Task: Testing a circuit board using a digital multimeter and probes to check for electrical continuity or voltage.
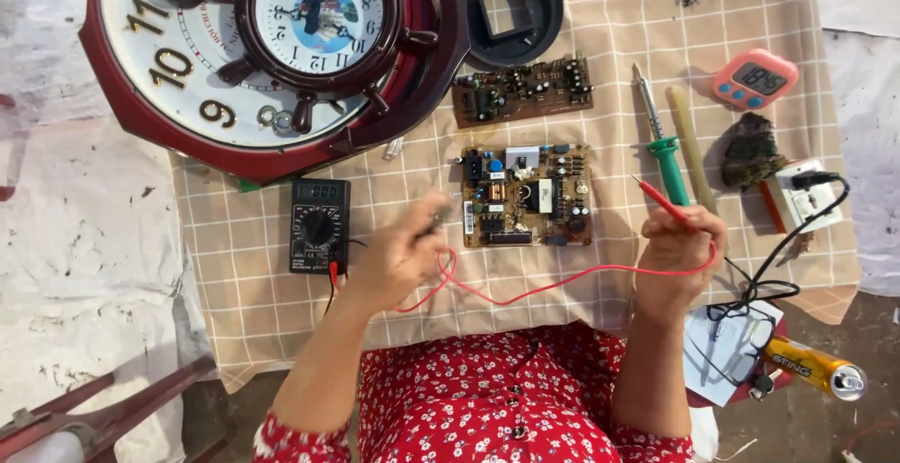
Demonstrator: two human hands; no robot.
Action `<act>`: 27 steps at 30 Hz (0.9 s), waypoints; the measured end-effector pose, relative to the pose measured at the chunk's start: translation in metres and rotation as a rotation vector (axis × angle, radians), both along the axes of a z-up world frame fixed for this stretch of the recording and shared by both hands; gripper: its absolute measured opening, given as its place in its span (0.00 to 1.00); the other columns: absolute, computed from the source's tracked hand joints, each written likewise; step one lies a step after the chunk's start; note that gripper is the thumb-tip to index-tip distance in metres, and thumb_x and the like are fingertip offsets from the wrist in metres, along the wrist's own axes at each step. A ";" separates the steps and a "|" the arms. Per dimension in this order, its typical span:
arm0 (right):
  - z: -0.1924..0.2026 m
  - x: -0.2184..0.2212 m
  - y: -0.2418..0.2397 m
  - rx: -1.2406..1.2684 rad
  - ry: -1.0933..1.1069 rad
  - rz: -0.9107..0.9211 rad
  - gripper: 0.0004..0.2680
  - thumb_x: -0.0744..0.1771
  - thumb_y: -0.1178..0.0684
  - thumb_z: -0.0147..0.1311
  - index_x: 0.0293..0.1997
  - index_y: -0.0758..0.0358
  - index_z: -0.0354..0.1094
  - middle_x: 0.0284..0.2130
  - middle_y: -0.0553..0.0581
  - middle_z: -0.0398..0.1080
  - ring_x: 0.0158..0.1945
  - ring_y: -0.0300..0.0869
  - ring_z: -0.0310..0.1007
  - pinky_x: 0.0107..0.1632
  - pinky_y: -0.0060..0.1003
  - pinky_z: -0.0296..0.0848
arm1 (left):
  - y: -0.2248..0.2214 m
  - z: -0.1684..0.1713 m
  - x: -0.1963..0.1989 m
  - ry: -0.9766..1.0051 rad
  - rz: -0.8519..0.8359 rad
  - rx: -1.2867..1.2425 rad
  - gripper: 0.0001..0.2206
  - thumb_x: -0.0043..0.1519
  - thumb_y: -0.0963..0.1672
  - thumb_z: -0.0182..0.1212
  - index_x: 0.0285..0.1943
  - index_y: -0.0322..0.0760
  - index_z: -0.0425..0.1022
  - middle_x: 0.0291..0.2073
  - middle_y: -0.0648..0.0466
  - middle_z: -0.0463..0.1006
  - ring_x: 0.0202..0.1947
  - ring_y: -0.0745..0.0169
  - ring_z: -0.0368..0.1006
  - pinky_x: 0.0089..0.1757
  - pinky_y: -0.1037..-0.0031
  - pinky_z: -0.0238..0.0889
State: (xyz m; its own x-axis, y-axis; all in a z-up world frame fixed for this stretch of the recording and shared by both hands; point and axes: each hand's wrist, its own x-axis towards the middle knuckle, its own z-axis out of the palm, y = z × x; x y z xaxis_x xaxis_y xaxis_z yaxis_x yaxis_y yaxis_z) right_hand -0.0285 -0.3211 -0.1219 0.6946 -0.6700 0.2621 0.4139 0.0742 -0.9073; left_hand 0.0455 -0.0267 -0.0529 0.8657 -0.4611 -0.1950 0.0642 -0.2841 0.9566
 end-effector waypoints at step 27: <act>-0.028 0.007 -0.012 0.059 0.065 0.025 0.05 0.66 0.57 0.37 0.34 0.68 0.56 0.24 0.58 0.59 0.23 0.37 0.63 0.28 0.26 0.63 | -0.005 -0.021 0.039 0.036 -0.006 -0.181 0.18 0.50 0.33 0.43 0.50 0.30 0.67 0.37 0.43 0.74 0.32 0.59 0.72 0.31 0.72 0.69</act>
